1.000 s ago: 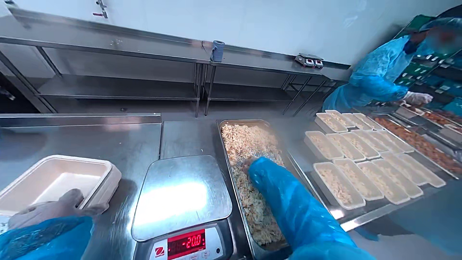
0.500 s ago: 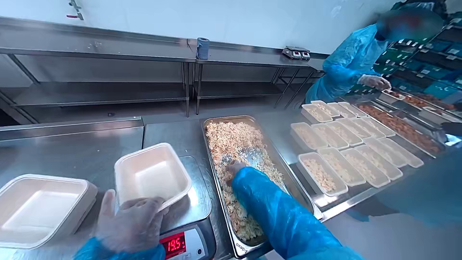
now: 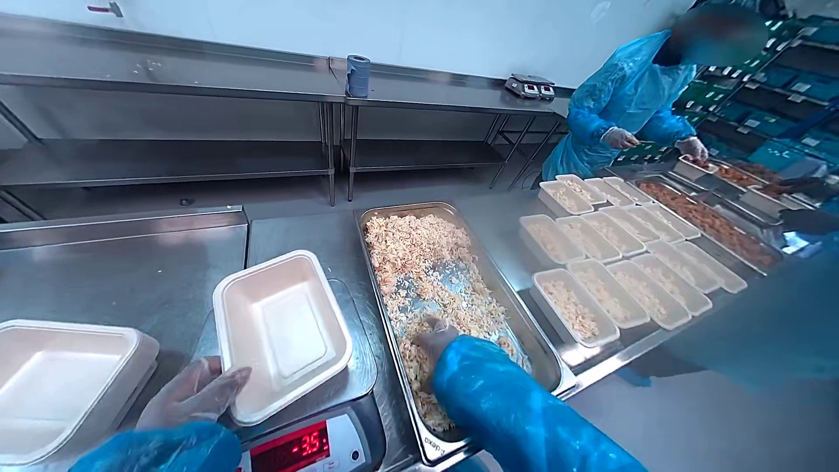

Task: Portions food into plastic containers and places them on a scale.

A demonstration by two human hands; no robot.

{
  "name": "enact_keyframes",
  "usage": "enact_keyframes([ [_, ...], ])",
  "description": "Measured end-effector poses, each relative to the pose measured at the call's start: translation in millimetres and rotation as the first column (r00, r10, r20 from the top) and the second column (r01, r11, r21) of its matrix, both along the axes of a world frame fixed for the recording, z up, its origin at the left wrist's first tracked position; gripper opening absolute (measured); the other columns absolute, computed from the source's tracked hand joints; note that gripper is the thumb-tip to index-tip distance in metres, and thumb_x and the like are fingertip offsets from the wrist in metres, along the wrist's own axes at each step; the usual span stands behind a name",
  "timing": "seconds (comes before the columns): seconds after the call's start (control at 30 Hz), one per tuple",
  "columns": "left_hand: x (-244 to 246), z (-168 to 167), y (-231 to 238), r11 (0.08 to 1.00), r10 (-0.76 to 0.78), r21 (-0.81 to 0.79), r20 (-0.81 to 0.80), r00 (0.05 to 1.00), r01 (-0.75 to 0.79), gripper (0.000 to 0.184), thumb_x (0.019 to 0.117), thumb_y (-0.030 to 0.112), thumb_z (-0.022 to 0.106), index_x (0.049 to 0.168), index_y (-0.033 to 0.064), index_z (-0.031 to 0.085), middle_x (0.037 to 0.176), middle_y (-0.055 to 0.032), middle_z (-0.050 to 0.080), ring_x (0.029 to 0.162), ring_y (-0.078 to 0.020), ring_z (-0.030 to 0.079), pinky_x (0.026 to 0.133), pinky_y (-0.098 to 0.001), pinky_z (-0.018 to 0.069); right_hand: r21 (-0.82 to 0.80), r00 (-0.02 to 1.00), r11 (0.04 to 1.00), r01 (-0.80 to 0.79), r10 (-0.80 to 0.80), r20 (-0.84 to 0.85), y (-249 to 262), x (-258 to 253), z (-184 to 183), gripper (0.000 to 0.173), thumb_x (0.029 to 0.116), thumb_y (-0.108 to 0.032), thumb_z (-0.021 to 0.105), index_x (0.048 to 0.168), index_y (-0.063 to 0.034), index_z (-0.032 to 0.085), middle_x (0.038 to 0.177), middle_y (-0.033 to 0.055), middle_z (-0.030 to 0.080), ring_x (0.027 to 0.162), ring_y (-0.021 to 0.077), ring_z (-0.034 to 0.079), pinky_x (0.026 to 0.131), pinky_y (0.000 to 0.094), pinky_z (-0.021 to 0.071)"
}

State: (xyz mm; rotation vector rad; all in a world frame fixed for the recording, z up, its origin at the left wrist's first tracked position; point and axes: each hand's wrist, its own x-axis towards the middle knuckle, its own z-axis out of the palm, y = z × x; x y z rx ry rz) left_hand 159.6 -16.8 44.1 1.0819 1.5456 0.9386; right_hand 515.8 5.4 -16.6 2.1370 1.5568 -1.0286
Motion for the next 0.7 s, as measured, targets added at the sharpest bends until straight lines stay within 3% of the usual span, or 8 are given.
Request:
enact_keyframes([
  [0.03,4,-1,2,0.999,0.032,-0.003,0.066,0.997,-0.032,0.015,0.0912,0.002,0.064,0.106,-0.0001,0.059,0.074,0.0024,0.067,0.063,-0.0012,0.066,0.059,-0.0175,0.0548,-0.013,0.998,0.998,0.066,-0.066,0.010,5,-3,0,0.077,0.0856,-0.027,0.081,0.154,-0.0183,0.047,0.162,0.0243,0.033,0.145,0.0480,0.038,0.114,0.0635,0.0367],
  [0.2,27,26,11,0.999,0.020,0.035,0.134,0.991,-0.025,0.009,0.0982,-0.007,0.054,0.106,-0.0023,0.056,0.071,-0.0013,0.062,0.056,-0.0034,0.060,0.053,-0.0169,0.0503,0.030,0.993,0.998,-0.057,0.053,0.108,11,6,5,0.071,0.0794,-0.024,0.085,0.145,-0.0201,0.058,0.157,0.0267,0.039,0.136,0.0458,0.050,0.107,0.0615,0.0462],
  [0.3,52,37,19,0.996,-0.043,0.086,0.165,0.985,0.030,0.006,0.0972,-0.006,0.057,0.101,-0.0024,0.056,0.067,-0.0024,0.062,0.052,-0.0043,0.058,0.050,-0.0174,0.0494,0.129,0.978,0.971,0.201,-0.193,-0.075,8,30,15,0.067,0.0881,-0.019,0.079,0.148,-0.0074,0.052,0.145,0.0238,0.056,0.134,0.0360,0.055,0.112,0.0532,0.0444],
  [0.43,102,34,29,0.973,-0.220,0.103,0.145,0.965,0.206,0.016,0.0944,-0.003,0.065,0.108,-0.0046,0.057,0.074,-0.0053,0.065,0.057,-0.0068,0.060,0.054,-0.0214,0.0517,0.147,0.834,0.845,0.515,-0.454,-0.313,0,60,42,0.061,0.0935,-0.006,0.073,0.146,0.0095,0.045,0.142,0.0287,0.054,0.132,0.0322,0.055,0.114,0.0437,0.0413],
  [0.5,130,22,36,0.947,-0.318,0.063,0.082,0.944,0.314,0.022,0.0944,0.003,0.069,0.111,-0.0052,0.057,0.079,-0.0076,0.065,0.062,-0.0093,0.061,0.059,-0.0256,0.0529,0.247,0.782,0.809,0.533,-0.360,-0.508,-5,83,54,0.045,0.0881,0.005,0.072,0.129,0.0119,0.056,0.120,0.0244,0.064,0.109,0.0246,0.064,0.099,0.0374,0.0506],
  [0.57,161,18,40,0.918,-0.394,-0.022,0.065,0.917,0.396,0.026,0.0954,0.006,0.069,0.115,-0.0058,0.056,0.086,-0.0110,0.066,0.068,-0.0125,0.062,0.065,-0.0293,0.0540,0.355,0.638,0.739,0.572,-0.129,-0.759,-1,110,53,0.033,0.0756,0.006,0.072,0.108,0.0036,0.063,0.091,0.0060,0.068,0.081,0.0090,0.066,0.076,0.0275,0.0577],
  [0.63,189,18,39,0.875,-0.474,-0.084,0.056,0.879,0.477,0.027,0.0967,0.007,0.068,0.116,-0.0063,0.055,0.087,-0.0108,0.063,0.067,-0.0117,0.061,0.065,-0.0281,0.0535,0.393,0.551,0.749,0.533,0.045,-0.833,5,112,75,0.034,0.0706,0.000,0.073,0.104,-0.0023,0.065,0.088,-0.0002,0.069,0.078,0.0057,0.067,0.072,0.0262,0.0583],
  [0.7,213,20,36,0.845,-0.515,-0.134,0.054,0.856,0.517,0.026,0.0974,0.008,0.068,0.116,-0.0063,0.055,0.086,-0.0097,0.061,0.067,-0.0110,0.057,0.066,-0.0275,0.0511,0.485,0.667,0.801,0.350,0.151,-0.729,13,99,100,0.042,0.0735,0.001,0.074,0.114,0.0018,0.063,0.096,0.0074,0.067,0.085,0.0119,0.065,0.078,0.0323,0.0567],
])
